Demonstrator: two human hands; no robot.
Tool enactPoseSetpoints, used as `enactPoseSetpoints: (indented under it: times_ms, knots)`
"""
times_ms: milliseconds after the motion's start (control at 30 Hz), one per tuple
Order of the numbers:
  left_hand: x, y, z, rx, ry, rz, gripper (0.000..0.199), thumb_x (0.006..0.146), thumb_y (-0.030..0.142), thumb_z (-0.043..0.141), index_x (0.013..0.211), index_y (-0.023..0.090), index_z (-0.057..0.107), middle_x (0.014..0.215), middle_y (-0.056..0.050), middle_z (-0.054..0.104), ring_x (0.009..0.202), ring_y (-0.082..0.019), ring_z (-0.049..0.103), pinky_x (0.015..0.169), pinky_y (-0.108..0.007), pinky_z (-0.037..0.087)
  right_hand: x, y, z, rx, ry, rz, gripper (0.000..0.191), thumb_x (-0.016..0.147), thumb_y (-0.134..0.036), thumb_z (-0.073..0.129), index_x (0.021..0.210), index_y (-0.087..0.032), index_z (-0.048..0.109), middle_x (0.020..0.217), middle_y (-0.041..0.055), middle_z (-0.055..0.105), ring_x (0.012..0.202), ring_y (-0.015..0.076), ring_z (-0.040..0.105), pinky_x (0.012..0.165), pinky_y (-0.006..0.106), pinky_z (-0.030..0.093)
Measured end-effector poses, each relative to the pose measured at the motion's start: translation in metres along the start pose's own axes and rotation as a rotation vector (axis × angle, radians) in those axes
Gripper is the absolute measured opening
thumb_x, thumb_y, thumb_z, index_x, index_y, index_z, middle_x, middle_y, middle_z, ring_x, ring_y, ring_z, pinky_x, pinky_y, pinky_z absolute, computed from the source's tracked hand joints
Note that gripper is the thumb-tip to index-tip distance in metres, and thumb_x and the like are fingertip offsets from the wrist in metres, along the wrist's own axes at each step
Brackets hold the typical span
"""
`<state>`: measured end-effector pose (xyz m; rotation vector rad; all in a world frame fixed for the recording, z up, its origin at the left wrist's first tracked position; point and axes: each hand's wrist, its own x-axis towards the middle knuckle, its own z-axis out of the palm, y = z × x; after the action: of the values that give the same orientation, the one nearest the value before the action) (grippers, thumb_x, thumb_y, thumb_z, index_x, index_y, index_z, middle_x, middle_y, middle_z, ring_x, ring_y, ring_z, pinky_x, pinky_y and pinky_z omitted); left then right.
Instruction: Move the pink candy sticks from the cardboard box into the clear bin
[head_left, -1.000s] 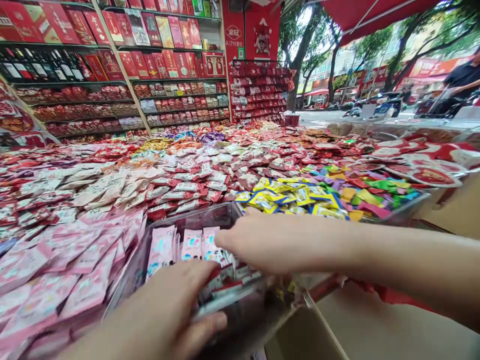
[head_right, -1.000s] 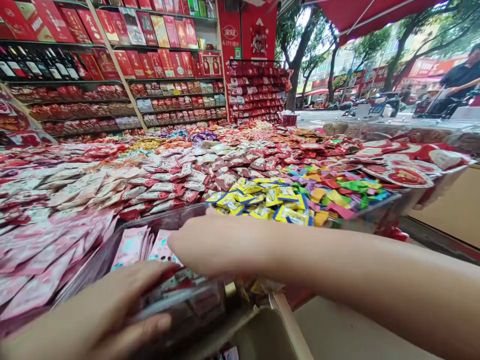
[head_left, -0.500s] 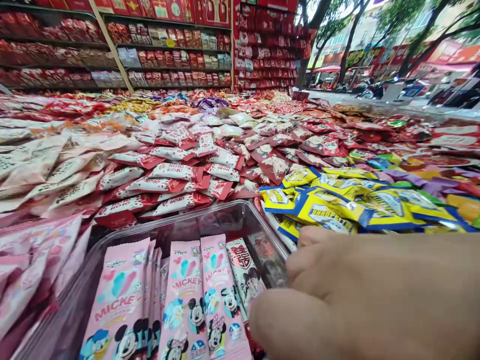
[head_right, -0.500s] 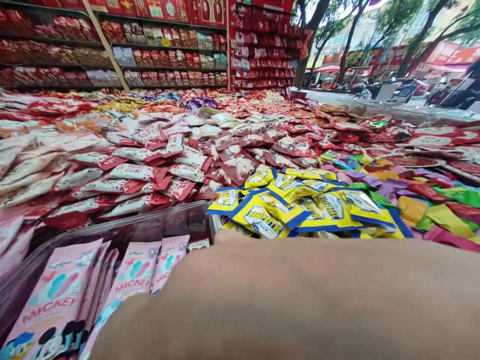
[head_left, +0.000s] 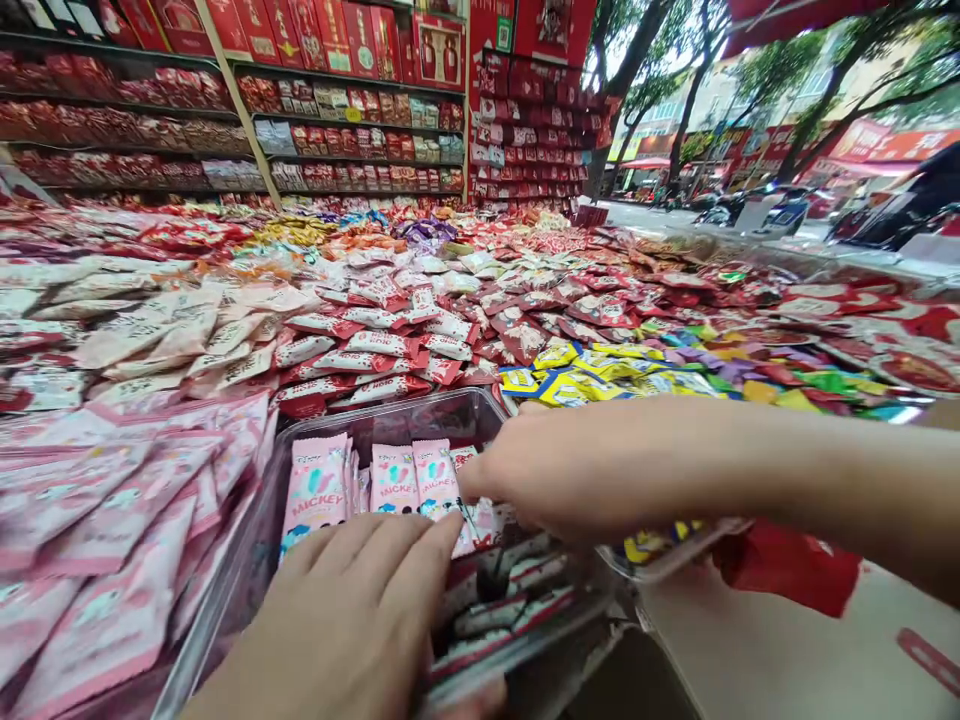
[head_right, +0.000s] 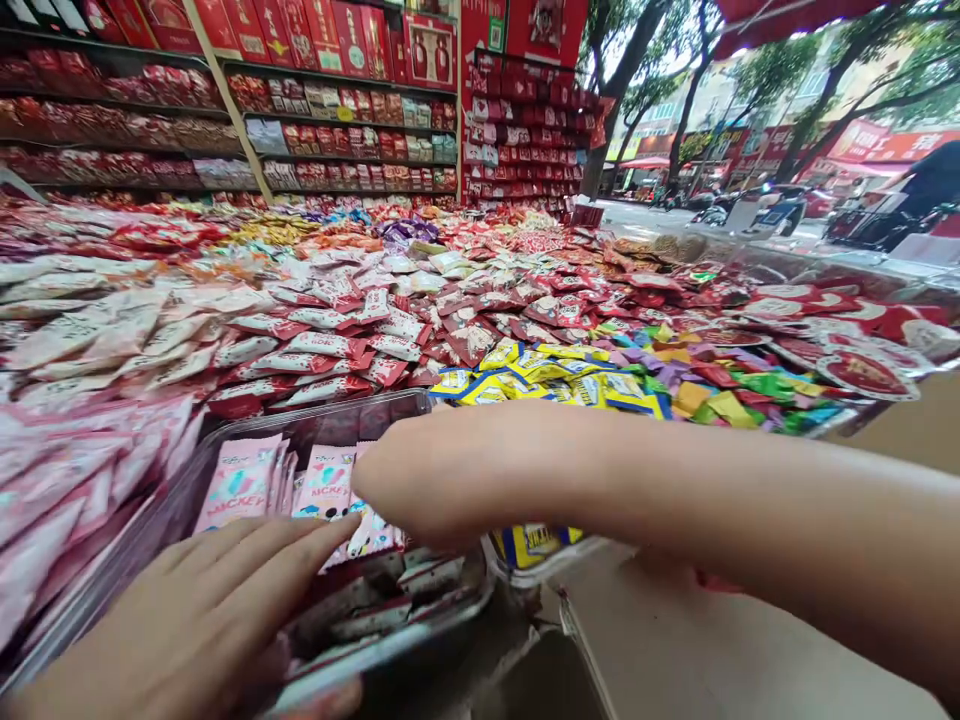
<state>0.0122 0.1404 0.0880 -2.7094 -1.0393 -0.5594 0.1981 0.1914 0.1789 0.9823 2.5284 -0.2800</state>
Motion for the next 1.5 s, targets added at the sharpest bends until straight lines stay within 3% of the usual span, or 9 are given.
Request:
enactPoseSetpoints:
  times_ms: [200, 267, 367, 533, 667, 867, 1033, 1233, 1500]
  knots:
    - [0.011, 0.023, -0.032, -0.139, -0.254, -0.197, 0.048, 0.075, 0.052, 0.049, 0.114, 0.025, 0.047, 0.103, -0.006, 0.059, 0.091, -0.025, 0.055, 0.074, -0.038, 0.045, -0.011, -0.017, 0.003, -0.062, 0.052, 0.045, 0.036, 0.069, -0.007, 0.048, 0.104, -0.015, 0.057, 0.085, 0.0104, 0.064, 0.072, 0.0212, 0.060, 0.053, 0.026, 0.040]
    - [0.015, 0.025, -0.035, -0.155, -0.253, -0.210, 0.048, 0.077, 0.054, 0.045, 0.114, 0.022, 0.048, 0.102, -0.007, 0.059, 0.091, -0.025, 0.054, 0.076, -0.039, 0.044, -0.014, -0.020, 0.010, -0.068, 0.109, 0.082, 0.036, 0.070, -0.006, 0.048, 0.104, -0.014, 0.056, 0.089, 0.0119, 0.064, 0.081, 0.0225, 0.060, 0.063, 0.030, 0.042]
    - [0.017, 0.023, -0.035, -0.131, -0.088, -0.170, 0.040, 0.085, 0.043, 0.039, 0.114, 0.017, 0.049, 0.107, -0.009, 0.058, 0.097, -0.023, 0.052, 0.083, -0.039, 0.042, -0.012, -0.022, 0.022, -0.068, 0.207, 0.116, 0.034, 0.071, -0.006, 0.046, 0.104, -0.014, 0.054, 0.095, 0.0134, 0.063, 0.091, 0.0242, 0.058, 0.075, 0.036, 0.042]
    - [0.002, 0.035, -0.045, -0.065, 0.353, -0.085, 0.029, 0.083, 0.020, 0.046, 0.112, 0.016, 0.049, 0.107, -0.009, 0.057, 0.102, -0.020, 0.051, 0.090, -0.036, 0.040, -0.010, -0.026, 0.036, -0.108, 0.202, 0.183, 0.029, 0.069, -0.004, 0.047, 0.094, -0.013, 0.057, 0.096, 0.0133, 0.063, 0.095, 0.0282, 0.056, 0.080, 0.047, 0.037]
    - [-0.035, 0.058, -0.060, -0.051, 0.440, -0.089, 0.040, 0.078, 0.010, 0.051, 0.115, 0.023, 0.045, 0.110, -0.006, 0.054, 0.104, -0.020, 0.050, 0.092, -0.038, 0.041, -0.015, -0.028, 0.042, -0.092, 0.334, 0.221, 0.034, 0.067, -0.002, 0.046, 0.098, -0.014, 0.054, 0.104, 0.0132, 0.061, 0.100, 0.0273, 0.054, 0.082, 0.044, 0.037]
    - [-0.105, 0.073, -0.057, -0.057, 0.391, -0.175, 0.038, 0.077, 0.006, 0.051, 0.109, 0.026, 0.048, 0.110, -0.006, 0.052, 0.103, -0.021, 0.050, 0.090, -0.041, 0.041, -0.022, -0.033, 0.047, -0.062, 0.410, 0.271, 0.032, 0.071, -0.007, 0.044, 0.099, -0.015, 0.057, 0.105, 0.0125, 0.061, 0.098, 0.0280, 0.053, 0.079, 0.041, 0.038]
    - [-0.144, 0.085, -0.041, -0.081, 0.211, -0.184, 0.030, 0.077, 0.005, 0.048, 0.099, 0.024, 0.054, 0.114, -0.008, 0.048, 0.107, -0.023, 0.047, 0.086, -0.039, 0.044, -0.025, -0.035, 0.050, -0.058, 0.408, 0.264, 0.027, 0.074, -0.013, 0.043, 0.090, -0.020, 0.063, 0.100, 0.0076, 0.063, 0.096, 0.0261, 0.054, 0.078, 0.039, 0.039]
    - [-0.163, 0.092, -0.032, -0.054, 0.131, -0.208, 0.026, 0.076, 0.008, 0.047, 0.094, 0.023, 0.059, 0.114, -0.009, 0.052, 0.108, -0.024, 0.048, 0.084, -0.039, 0.047, -0.018, -0.025, 0.056, -0.059, 0.477, 0.300, 0.035, 0.073, -0.011, 0.042, 0.104, -0.020, 0.057, 0.107, 0.0105, 0.060, 0.100, 0.0272, 0.053, 0.082, 0.046, 0.035]
    - [-0.174, 0.091, -0.020, -0.086, 0.124, -0.234, 0.023, 0.078, 0.011, 0.045, 0.090, 0.024, 0.059, 0.113, -0.008, 0.054, 0.108, -0.024, 0.048, 0.085, -0.039, 0.046, -0.020, -0.027, 0.051, -0.071, 0.468, 0.301, 0.035, 0.070, -0.009, 0.045, 0.101, -0.020, 0.058, 0.106, 0.0101, 0.060, 0.098, 0.0269, 0.054, 0.080, 0.042, 0.037]
